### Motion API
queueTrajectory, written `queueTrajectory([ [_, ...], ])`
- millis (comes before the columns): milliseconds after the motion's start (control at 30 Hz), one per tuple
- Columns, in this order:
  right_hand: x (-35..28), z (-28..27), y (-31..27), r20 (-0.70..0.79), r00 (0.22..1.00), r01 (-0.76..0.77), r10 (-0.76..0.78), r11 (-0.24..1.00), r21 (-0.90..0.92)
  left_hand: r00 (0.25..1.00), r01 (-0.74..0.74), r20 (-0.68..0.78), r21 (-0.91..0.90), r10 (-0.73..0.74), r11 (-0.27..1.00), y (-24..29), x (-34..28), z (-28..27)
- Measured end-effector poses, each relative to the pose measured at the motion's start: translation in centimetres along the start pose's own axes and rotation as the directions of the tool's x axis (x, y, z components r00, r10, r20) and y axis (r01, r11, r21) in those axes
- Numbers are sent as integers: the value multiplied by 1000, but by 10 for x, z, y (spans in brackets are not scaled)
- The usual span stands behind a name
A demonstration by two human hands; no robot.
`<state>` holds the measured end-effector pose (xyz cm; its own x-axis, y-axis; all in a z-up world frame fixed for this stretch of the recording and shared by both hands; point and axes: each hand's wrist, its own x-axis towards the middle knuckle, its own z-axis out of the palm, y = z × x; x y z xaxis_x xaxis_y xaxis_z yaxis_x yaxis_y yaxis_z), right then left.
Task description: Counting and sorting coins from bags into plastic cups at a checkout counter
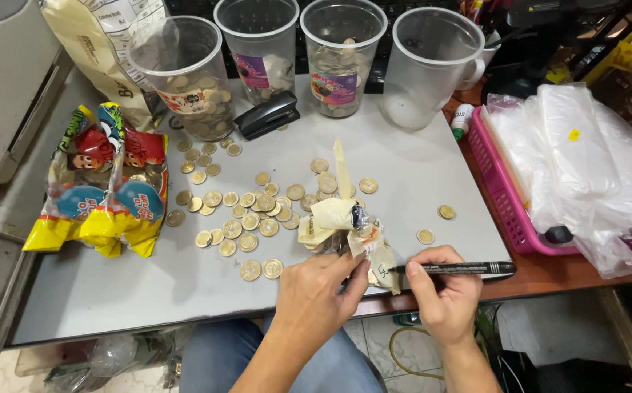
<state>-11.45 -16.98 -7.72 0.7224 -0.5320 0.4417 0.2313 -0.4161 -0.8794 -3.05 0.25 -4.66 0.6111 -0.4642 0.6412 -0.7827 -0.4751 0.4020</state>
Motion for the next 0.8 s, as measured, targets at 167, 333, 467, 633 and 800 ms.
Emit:
queueTrajectory([
  [167,2,3,-1,36,999,26,-28,998,63,1000,3,2,-40,-3,999,-1,-1,1],
  [333,3,1,2,-34,999,4,-5,1000,-19,1000,14,22,-33,-13,999,-1,-2,0],
  [467,3,-3,4,1,1000,11,-11,998,-61,999,11,31,-50,-9,999,-1,-1,0],
  [633,4,0,2,-14,999,31,-32,998,-63,1000,7,21,-44,-6,999,-1,-1,1],
  [800,4,-1,1,-40,999,-8,7,1000,-30,999,7,36,-43,-6,999,-1,0,-1],
])
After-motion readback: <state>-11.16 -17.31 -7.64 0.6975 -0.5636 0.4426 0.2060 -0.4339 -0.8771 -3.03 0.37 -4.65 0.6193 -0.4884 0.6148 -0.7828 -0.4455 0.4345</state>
